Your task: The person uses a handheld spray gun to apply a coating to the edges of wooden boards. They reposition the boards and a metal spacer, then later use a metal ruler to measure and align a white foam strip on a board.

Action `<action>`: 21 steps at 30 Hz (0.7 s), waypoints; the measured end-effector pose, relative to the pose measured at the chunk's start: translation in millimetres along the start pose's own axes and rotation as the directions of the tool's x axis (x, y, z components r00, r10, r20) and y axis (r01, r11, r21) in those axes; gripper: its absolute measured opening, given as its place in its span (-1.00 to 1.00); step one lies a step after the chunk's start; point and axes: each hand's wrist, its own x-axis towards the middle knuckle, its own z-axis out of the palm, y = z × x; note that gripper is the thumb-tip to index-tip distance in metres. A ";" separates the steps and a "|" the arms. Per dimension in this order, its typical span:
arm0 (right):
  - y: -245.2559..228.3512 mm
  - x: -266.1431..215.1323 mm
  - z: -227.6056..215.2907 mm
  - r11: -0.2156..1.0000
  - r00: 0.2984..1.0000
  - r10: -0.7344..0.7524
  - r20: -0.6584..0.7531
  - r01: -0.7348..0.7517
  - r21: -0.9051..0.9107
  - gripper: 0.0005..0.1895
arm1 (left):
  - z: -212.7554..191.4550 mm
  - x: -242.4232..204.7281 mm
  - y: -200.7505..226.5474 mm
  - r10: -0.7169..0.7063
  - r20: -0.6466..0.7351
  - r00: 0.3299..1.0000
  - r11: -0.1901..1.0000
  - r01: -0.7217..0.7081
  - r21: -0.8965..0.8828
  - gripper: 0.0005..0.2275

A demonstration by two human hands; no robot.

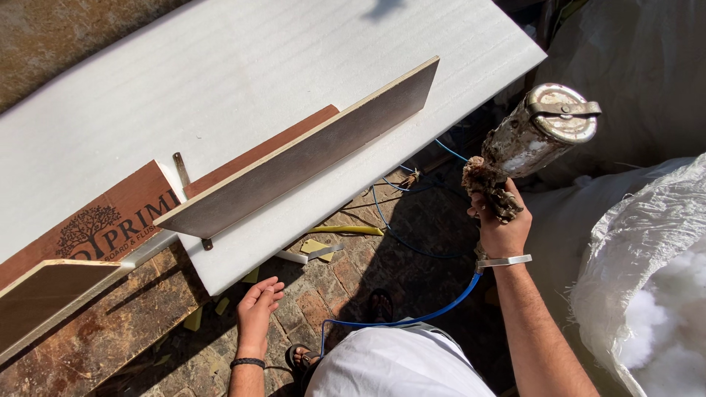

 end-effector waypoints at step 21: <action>-13.1 -71.3 61.8 0.994 0.953 0.094 0.287 -0.108 0.032 -0.63 | -46.7 -24.2 -33.2 0.046 -0.078 0.996 0.993 -0.054 -0.100 -0.75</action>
